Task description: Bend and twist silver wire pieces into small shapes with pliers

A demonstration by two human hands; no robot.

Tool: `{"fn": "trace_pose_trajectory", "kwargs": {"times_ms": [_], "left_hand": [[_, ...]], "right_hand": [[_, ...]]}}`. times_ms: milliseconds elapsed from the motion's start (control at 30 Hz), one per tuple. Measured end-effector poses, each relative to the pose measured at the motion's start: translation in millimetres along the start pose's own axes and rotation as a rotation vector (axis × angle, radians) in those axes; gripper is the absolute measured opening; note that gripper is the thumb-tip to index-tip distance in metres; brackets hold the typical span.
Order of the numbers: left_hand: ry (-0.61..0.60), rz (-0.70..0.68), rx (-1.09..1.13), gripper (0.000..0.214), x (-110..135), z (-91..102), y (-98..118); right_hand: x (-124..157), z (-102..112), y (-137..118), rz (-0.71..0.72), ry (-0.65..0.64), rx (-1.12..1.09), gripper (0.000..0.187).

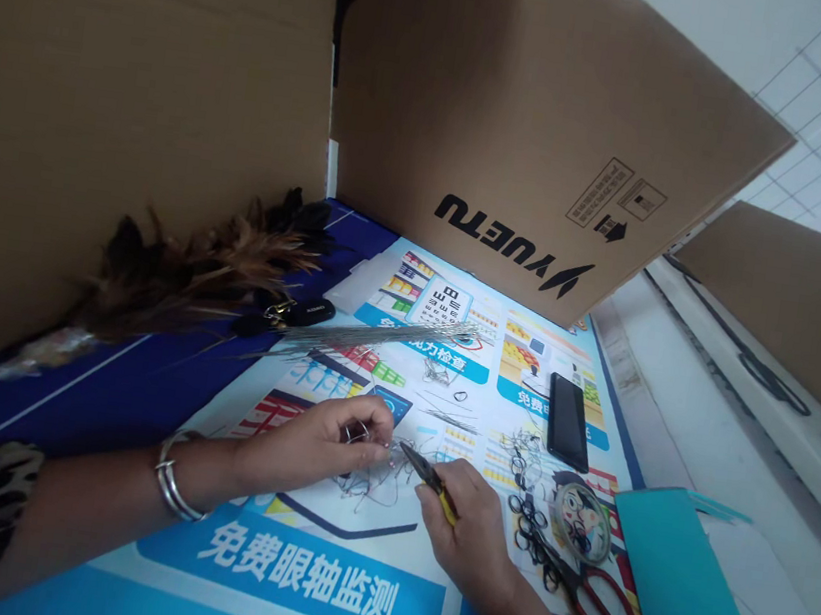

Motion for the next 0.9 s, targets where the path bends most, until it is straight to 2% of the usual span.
{"fn": "trace_pose_trajectory", "kwargs": {"times_ms": [200, 900], "left_hand": [[-0.002, 0.003, -0.013, 0.006, 0.0, -0.4, -0.5], [0.003, 0.017, -0.001, 0.010, -0.7, 0.8, -0.8]], "right_hand": [[-0.5, -1.8, 1.1, -0.030, -0.035, -0.002, 0.011], [0.0, -1.5, 1.6, -0.001, -0.017, 0.021, 0.013]]}}
Point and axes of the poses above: each hand's wrist, its own x-axis away from the middle knuckle, its own z-axis out of the back of the hand, y = z × x, the point moved 7 cm from there along -x, towards the middle knuckle, and after that the axes turned 4 degrees about z, right-handed, at the moved point
